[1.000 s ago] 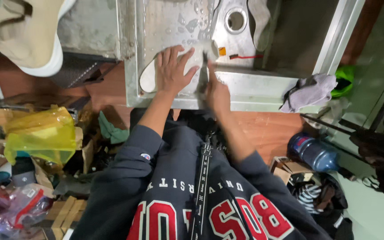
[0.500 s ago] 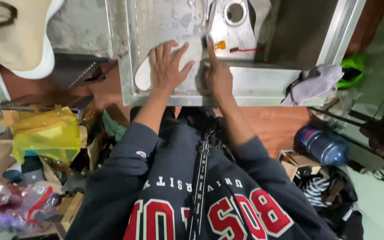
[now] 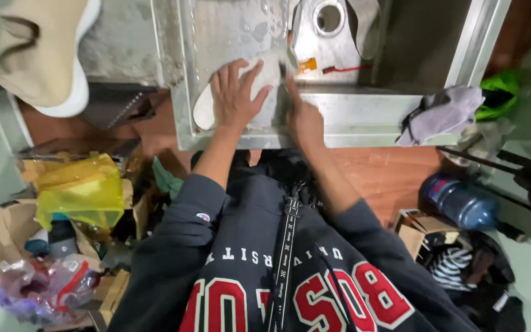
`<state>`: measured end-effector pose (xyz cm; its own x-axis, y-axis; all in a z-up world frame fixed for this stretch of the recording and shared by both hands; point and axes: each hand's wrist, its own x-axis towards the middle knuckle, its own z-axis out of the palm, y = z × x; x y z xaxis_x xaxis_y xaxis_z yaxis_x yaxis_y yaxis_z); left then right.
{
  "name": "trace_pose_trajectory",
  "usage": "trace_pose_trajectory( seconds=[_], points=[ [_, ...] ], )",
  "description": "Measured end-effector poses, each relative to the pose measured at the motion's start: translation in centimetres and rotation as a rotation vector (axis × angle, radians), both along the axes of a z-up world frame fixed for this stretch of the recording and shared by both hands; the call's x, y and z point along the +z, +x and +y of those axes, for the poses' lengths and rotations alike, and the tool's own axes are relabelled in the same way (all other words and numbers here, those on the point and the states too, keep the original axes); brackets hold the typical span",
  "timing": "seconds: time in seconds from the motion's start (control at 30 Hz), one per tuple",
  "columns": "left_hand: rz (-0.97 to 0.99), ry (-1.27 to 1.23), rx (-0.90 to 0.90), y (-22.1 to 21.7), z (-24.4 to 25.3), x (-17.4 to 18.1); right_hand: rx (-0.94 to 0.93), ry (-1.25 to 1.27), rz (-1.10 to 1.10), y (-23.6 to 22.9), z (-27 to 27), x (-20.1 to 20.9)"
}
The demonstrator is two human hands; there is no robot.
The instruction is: The person cleans a pair of shoe insoles by scrubbing them with a brush and soapy water in a sink, then rinsing them under a faucet.
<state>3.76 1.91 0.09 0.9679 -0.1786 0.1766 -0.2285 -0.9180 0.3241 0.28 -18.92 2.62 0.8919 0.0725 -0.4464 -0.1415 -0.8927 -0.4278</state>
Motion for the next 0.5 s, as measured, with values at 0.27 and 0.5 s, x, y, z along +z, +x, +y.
trace_pose_trajectory(
  seconds=[0.27, 0.5],
  points=[
    [-0.114, -0.152, 0.016, -0.5, -0.5, -3.2, 0.032, -0.082, -0.177, 3.6, 2.2, 1.7],
    [0.007, -0.109, 0.012, -0.1, -0.2, -1.4, -0.008, -0.083, 0.013, -0.6, 0.3, 2.7]
  ],
)
